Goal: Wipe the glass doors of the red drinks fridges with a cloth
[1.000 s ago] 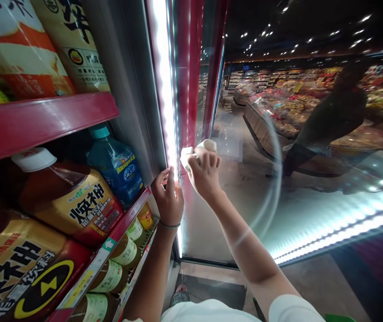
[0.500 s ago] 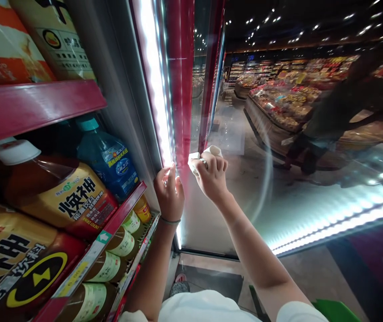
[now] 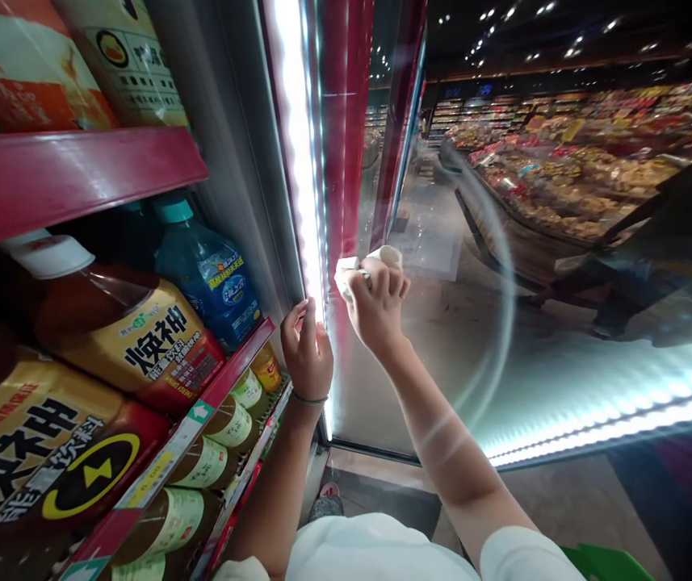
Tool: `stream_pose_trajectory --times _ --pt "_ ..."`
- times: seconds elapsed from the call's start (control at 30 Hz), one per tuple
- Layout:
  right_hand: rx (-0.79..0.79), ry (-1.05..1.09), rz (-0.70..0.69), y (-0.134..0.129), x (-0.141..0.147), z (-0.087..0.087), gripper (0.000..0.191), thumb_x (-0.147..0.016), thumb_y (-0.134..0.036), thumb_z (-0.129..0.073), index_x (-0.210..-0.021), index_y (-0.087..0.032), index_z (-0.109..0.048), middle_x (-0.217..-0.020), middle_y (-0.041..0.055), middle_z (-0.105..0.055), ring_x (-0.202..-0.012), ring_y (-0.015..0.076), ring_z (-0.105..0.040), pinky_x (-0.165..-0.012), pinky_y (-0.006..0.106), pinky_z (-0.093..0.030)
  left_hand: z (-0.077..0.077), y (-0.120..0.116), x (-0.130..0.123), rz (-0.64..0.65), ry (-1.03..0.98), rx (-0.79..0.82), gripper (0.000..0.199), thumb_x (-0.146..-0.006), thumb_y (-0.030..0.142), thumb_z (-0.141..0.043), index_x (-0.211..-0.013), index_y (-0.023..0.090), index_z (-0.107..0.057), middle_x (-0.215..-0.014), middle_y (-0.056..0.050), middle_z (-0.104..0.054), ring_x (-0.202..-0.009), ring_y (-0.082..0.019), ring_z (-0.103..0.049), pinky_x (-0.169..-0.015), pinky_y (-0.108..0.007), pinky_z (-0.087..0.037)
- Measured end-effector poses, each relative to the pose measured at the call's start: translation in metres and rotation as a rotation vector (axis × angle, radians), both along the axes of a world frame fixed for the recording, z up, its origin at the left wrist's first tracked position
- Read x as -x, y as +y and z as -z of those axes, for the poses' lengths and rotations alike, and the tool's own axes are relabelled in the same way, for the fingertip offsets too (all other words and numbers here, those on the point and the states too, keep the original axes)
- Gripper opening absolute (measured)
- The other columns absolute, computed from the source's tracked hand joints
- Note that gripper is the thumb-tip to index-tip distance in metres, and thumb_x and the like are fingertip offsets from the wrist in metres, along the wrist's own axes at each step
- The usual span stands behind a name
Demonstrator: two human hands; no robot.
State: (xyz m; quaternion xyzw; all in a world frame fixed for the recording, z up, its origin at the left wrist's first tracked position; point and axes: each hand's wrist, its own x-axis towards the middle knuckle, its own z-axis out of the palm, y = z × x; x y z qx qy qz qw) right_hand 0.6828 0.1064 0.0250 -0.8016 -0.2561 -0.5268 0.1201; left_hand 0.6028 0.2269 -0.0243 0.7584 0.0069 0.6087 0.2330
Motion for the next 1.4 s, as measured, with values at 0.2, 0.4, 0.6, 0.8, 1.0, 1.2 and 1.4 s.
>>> stream_pose_trajectory --times 0.2,0.4,0.6,0.8,1.0,1.2,1.4 --pt "0.044 -0.152 0.031 -0.021 0.005 0.004 0.019 -0.097 -0.015 -0.066 -0.106 -0.032 -0.068 -0.112 0.0058 -0.067 -0.098 0.0210 -0.051 -0.087 0.035 -0.035 0.002 -0.011 -0.004 0.049 0.043 0.044 0.041 -0.107 0.021 -0.048 -0.145 0.019 -0.064 -0.129 -0.014 -0.065 -0.121 -0.020 -0.068 -0.104 -0.034 -0.059" --pt "0.047 -0.230 0.045 -0.043 0.007 -0.003 0.017 -0.097 -0.014 -0.065 -0.103 -0.030 -0.068 -0.110 0.0054 -0.066 -0.097 0.0204 -0.050 -0.086 0.033 -0.036 0.009 -0.026 -0.013 0.177 0.033 0.066 0.041 -0.108 0.025 -0.050 -0.146 0.018 -0.062 -0.128 -0.015 -0.065 -0.125 -0.021 -0.066 -0.104 -0.036 -0.059" --pt "-0.036 -0.214 0.057 -0.050 0.008 -0.002 0.017 -0.098 -0.014 -0.065 -0.103 -0.029 -0.069 -0.111 0.0072 -0.064 -0.099 0.0218 -0.049 -0.087 0.035 -0.034 0.010 -0.039 -0.019 0.188 0.099 0.003 0.047 -0.109 0.036 -0.050 -0.151 0.016 -0.057 -0.142 -0.019 -0.060 -0.138 -0.027 -0.059 -0.120 -0.045 -0.048" --pt "0.028 -0.198 0.021 -0.058 0.009 0.005 0.019 -0.098 -0.015 -0.066 -0.107 -0.031 -0.070 -0.110 0.0049 -0.065 -0.099 0.0202 -0.050 -0.087 0.034 -0.034 0.016 -0.057 -0.027 0.145 0.131 -0.128 0.080 -0.104 0.048 -0.060 -0.169 0.014 -0.027 -0.167 -0.027 -0.035 -0.162 -0.037 -0.030 -0.130 -0.057 -0.033" --pt "-0.032 -0.196 0.118 -0.067 0.012 0.006 0.018 -0.099 -0.020 -0.066 -0.114 -0.031 -0.069 -0.113 0.0073 -0.064 -0.098 0.0220 -0.050 -0.086 0.035 -0.036 0.022 -0.061 -0.028 0.161 0.241 -0.126 0.090 -0.103 0.049 -0.061 -0.172 0.013 -0.015 -0.175 -0.029 -0.020 -0.165 -0.040 -0.021 -0.131 -0.060 -0.031" --pt "0.079 -0.138 0.109 -0.079 0.009 0.017 0.030 -0.100 -0.021 -0.065 -0.126 -0.035 -0.066 -0.112 0.0064 -0.064 -0.099 0.0219 -0.050 -0.086 0.035 -0.037 0.022 -0.061 -0.028 0.175 0.227 -0.136 0.093 -0.102 0.048 -0.064 -0.172 0.015 -0.013 -0.175 -0.029 -0.019 -0.166 -0.041 -0.014 -0.131 -0.064 -0.027" --pt "0.001 -0.229 0.090 -0.074 0.011 0.010 0.021 -0.100 -0.022 -0.067 -0.118 -0.032 -0.068 -0.112 0.0068 -0.062 -0.095 0.0216 -0.047 -0.086 0.035 -0.036 0.024 -0.061 -0.032 0.221 0.222 -0.113 0.087 -0.102 0.053 -0.062 -0.171 0.016 -0.024 -0.178 -0.025 -0.012 -0.167 -0.044 -0.007 -0.132 -0.065 -0.026"
